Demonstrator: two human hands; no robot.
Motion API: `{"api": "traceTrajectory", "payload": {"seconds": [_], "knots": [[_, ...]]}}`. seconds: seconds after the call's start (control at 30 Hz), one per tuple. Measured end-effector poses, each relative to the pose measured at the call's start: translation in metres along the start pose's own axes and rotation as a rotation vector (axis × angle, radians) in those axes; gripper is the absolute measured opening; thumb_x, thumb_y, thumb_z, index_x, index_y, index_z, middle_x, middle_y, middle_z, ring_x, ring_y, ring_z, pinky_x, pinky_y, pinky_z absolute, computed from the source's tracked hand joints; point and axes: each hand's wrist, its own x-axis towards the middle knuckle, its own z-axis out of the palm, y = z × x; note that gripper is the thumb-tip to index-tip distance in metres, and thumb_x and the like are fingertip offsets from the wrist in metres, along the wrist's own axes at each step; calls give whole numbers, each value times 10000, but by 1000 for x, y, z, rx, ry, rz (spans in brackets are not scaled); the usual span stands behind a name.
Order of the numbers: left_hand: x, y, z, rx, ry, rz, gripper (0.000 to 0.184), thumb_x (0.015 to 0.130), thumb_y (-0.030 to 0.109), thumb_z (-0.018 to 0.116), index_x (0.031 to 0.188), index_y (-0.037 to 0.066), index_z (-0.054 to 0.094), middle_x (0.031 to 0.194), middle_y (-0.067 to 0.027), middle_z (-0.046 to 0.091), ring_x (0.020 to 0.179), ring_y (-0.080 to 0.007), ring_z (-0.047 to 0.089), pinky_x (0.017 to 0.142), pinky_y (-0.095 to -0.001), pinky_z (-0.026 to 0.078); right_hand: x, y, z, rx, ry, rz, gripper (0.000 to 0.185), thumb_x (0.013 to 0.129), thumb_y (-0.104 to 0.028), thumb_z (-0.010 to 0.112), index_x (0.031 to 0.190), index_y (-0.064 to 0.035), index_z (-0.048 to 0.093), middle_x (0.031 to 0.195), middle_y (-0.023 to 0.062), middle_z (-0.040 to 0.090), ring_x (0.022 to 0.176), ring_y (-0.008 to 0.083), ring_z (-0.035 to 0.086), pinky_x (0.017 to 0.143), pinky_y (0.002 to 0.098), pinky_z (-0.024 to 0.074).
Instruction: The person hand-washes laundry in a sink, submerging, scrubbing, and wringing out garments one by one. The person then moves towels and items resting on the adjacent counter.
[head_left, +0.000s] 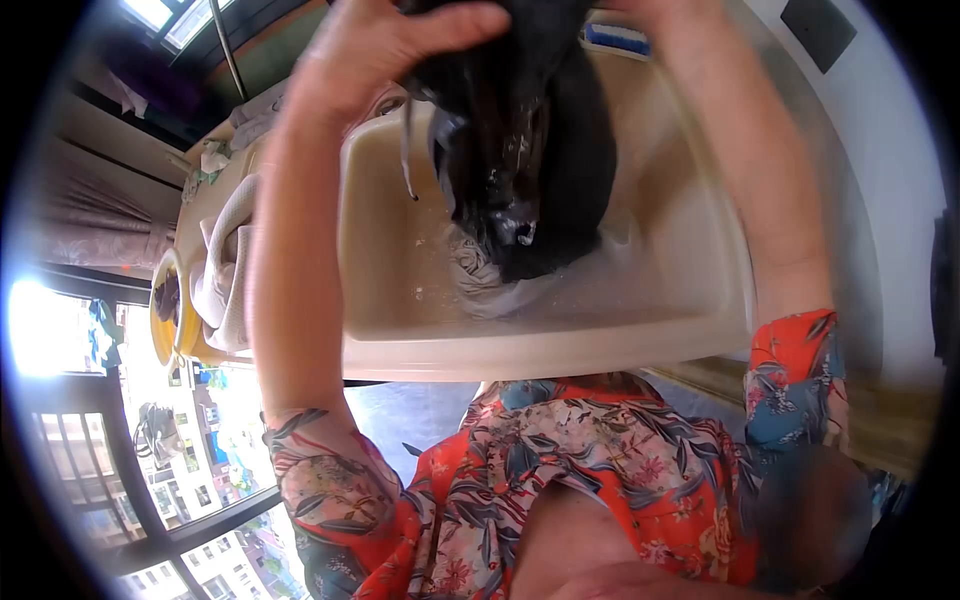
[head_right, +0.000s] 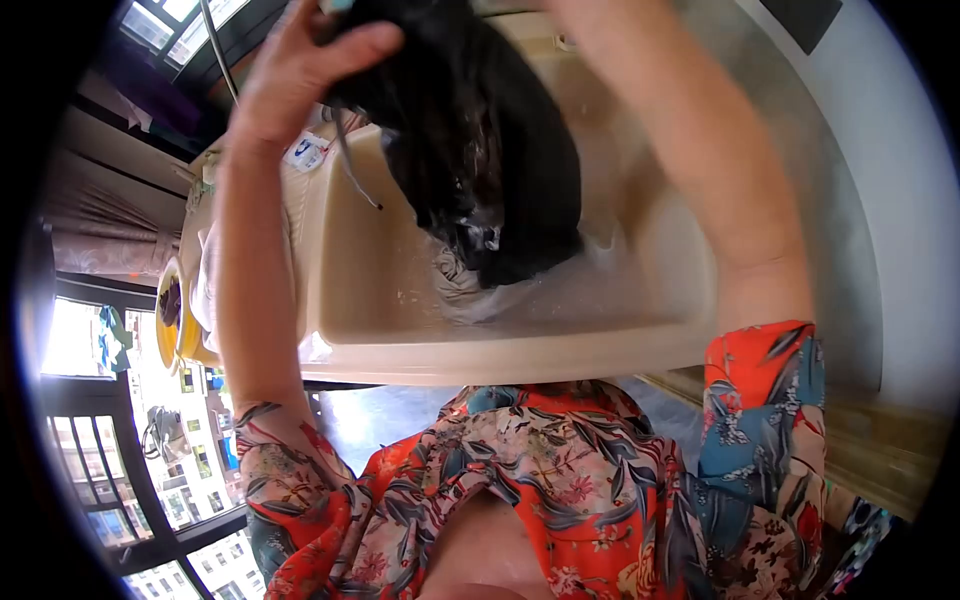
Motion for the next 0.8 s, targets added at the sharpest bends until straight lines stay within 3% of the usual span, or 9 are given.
{"api": "traceTrajectory", "payload": {"seconds": [0.07, 0.1, 0.17, 0.23, 0.3, 0.43, 0.53, 0.63, 0.8], "knots": [[-13, -71, 28, -7, -29, -8, 366, 673, 130, 719, 990, 3, 587, 884, -76, 619, 811, -144, 586, 734, -260, 461, -34, 48, 27, -260, -228, 23, 453, 740, -260, 660, 1082, 8, 532, 842, 62, 602, 783, 137, 564, 737, 251, 447], [-24, -110, 38, -8, 11, -15, 356, 664, 122, 724, 976, 5, 598, 874, -65, 621, 817, -137, 577, 733, -265, 451, -52, 79, 25, -156, -280, 246, 469, 744, -263, 658, 1116, -11, 522, 926, 81, 589, 868, 144, 547, 764, 254, 435], [-72, -147, 45, 410, 117, -448, 331, 646, 72, 695, 954, 6, 594, 846, -74, 619, 832, -163, 575, 745, -296, 458, -90, 129, -4, -90, -222, 466, 505, 785, -173, 634, 1228, -55, 423, 1136, 74, 509, 1064, 148, 468, 876, 274, 406], [-105, -177, 27, 221, 245, -633, 342, 654, 74, 692, 978, 26, 593, 873, -76, 619, 835, -182, 580, 764, -317, 454, -143, 183, -58, -485, -219, 627, 599, 747, -154, 649, 1263, -35, 369, 1250, 137, 436, 1147, 206, 428, 940, 321, 376], [-103, -166, -11, -335, 397, -555, 341, 664, 70, 692, 989, 34, 597, 876, -67, 620, 837, -193, 583, 766, -319, 457, -224, 238, -99, -832, -513, 915, 811, 639, -310, 726, 1293, -41, 329, 1257, 180, 420, 1171, 281, 406, 971, 345, 341], [-59, -53, -76, -344, 705, -307, 290, 688, 28, 684, 961, -2, 592, 924, -99, 613, 810, -193, 598, 743, -294, 492, -299, 250, -72, -980, -702, 1048, 879, 638, -406, 698, 1300, 2, 288, 1230, 211, 440, 1138, 314, 435, 950, 343, 362], [-39, -1, -106, -372, 659, -21, 269, 711, 32, 664, 958, -44, 586, 964, -132, 600, 846, -225, 604, 758, -302, 508, -315, 257, -39, -895, -708, 1189, 843, 645, -422, 686, 1255, 46, 341, 1168, 226, 490, 1091, 322, 476, 913, 358, 388], [-31, 6, -99, -292, 648, -79, 293, 709, 51, 671, 972, -46, 585, 956, -128, 601, 827, -215, 605, 752, -297, 505, -313, 260, -44, -693, -737, 1148, 721, 685, -402, 666, 1182, 63, 429, 1109, 209, 534, 1017, 284, 525, 855, 351, 417], [-71, -84, -26, -88, 424, -391, 230, 660, 119, 728, 854, 43, 629, 775, 4, 592, 701, -97, 529, 657, -241, 421, -229, 173, -61, -143, -63, 1125, 364, 793, -265, 612, 986, 41, 582, 872, 73, 610, 748, 132, 566, 672, 256, 461]]}}
